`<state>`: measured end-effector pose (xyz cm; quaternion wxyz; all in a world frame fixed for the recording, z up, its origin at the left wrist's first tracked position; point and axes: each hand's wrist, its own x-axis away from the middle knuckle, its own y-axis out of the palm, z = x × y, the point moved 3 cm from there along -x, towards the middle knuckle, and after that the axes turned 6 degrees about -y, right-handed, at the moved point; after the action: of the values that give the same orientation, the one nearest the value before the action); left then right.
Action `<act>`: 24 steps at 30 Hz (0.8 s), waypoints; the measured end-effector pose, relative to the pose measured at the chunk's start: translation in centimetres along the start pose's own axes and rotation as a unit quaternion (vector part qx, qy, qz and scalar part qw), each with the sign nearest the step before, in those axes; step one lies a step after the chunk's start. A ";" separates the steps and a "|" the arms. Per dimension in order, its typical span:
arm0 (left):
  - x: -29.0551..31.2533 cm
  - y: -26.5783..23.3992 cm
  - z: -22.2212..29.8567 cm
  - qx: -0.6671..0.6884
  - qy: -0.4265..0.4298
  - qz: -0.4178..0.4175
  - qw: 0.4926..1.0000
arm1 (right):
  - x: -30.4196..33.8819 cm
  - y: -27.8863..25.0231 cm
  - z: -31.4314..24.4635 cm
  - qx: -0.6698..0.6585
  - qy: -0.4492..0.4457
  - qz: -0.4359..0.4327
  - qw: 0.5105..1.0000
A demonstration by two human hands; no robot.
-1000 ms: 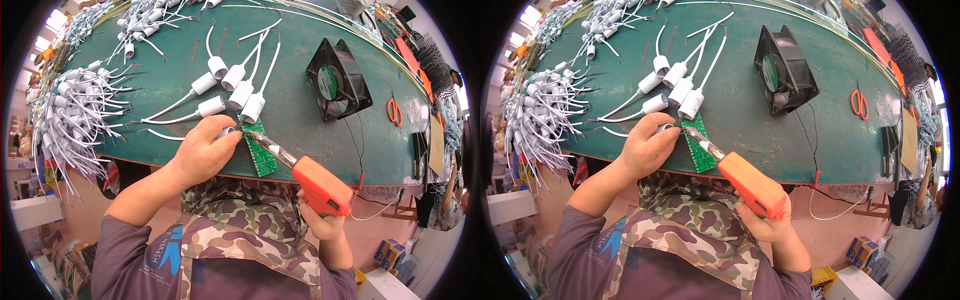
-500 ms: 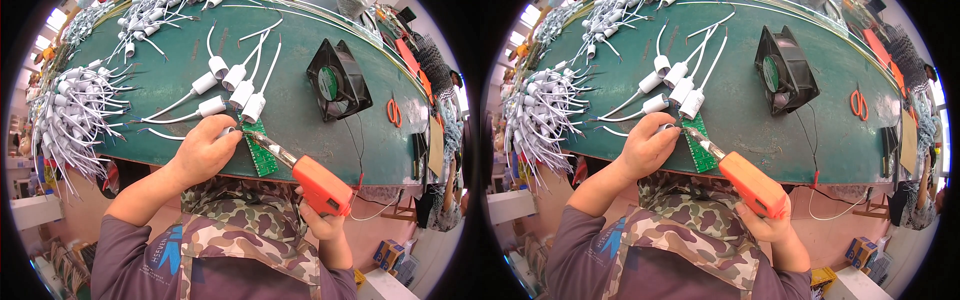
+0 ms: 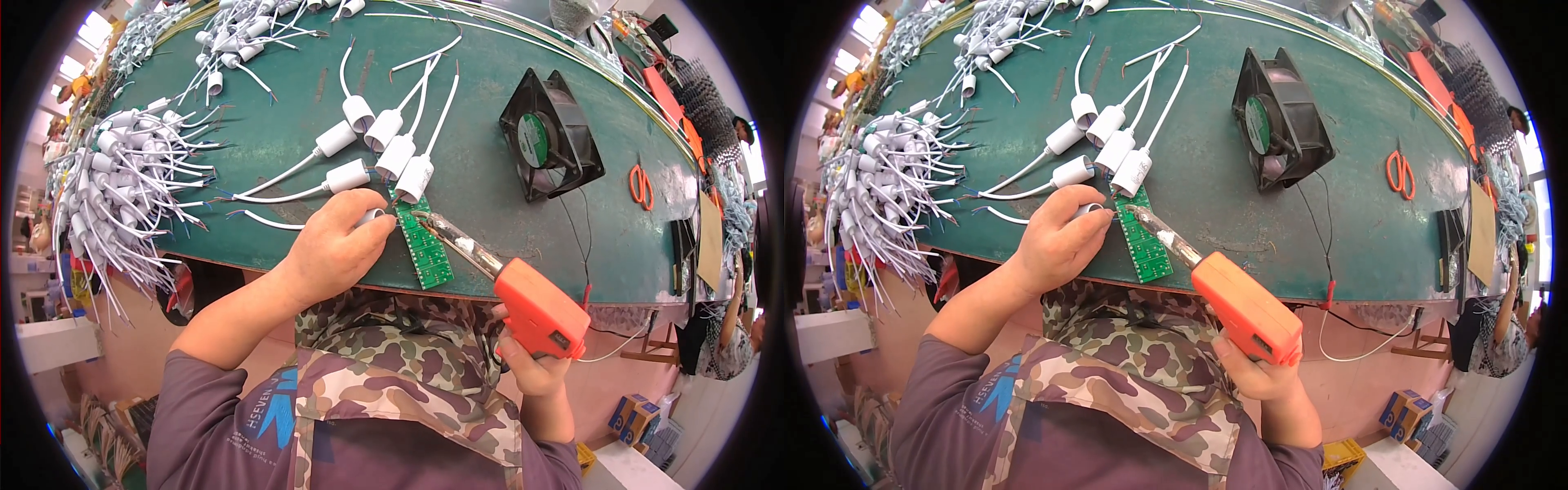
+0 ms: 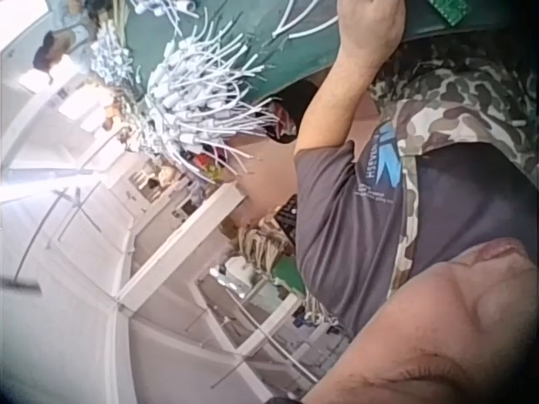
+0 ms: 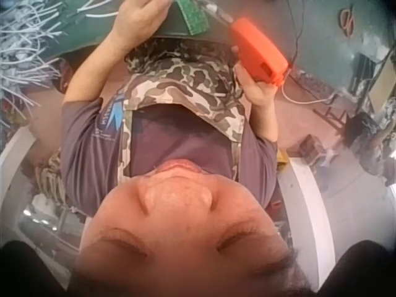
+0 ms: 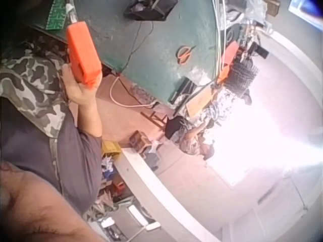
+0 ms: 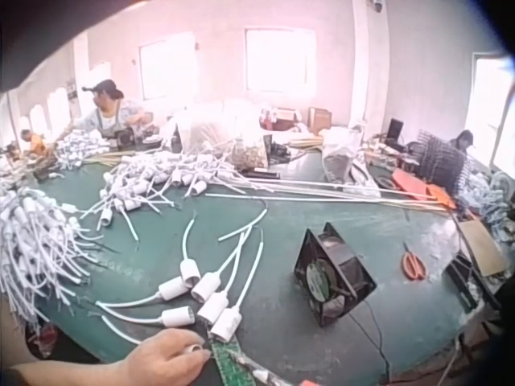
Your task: The person solders wires and light bulbs to a circuit board using a soldering iron and solder wire.
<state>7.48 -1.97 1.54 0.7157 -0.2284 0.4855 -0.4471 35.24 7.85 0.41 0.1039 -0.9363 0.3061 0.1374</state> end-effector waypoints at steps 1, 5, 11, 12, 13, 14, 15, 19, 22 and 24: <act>0.0 0.0 0.0 0.000 -0.001 0.000 1.000 | 0.1 0.0 0.1 0.000 0.013 0.005 1.000; -0.1 -0.1 0.0 -0.009 0.011 0.001 1.000 | 0.1 0.0 0.3 -0.004 -0.003 0.004 1.000; -0.2 -0.1 0.1 0.003 0.003 -0.007 1.000 | 0.3 0.1 0.4 -0.025 0.006 0.009 1.000; -0.3 -0.1 0.2 0.010 0.000 -0.005 1.000 | 0.4 0.0 0.5 -0.025 0.007 0.008 1.000; -0.4 -0.1 0.2 0.016 -0.003 -0.003 1.000 | 0.4 0.0 0.6 -0.025 0.008 0.007 1.000; -0.5 -0.1 0.3 0.015 -0.002 -0.004 1.000 | 0.4 0.0 0.6 -0.025 0.007 0.008 1.000; -0.5 -0.1 0.3 0.029 -0.006 -0.001 1.000 | 0.5 0.0 0.6 -0.025 0.005 0.006 1.000; -0.7 -0.1 0.2 0.071 -0.029 0.006 0.997 | 0.6 0.0 0.7 -0.035 0.002 0.009 0.999; -0.8 0.0 0.3 0.072 -0.021 0.005 0.997 | 0.4 0.0 0.6 -0.032 0.001 0.003 0.999; -1.0 -0.1 0.4 0.066 -0.022 0.003 0.998 | 0.4 0.1 0.6 -0.029 0.004 0.005 1.000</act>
<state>7.65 -1.18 2.25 0.7409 -0.1888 0.4401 -0.4709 35.38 7.76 -0.23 0.0750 -0.9378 0.3076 0.1425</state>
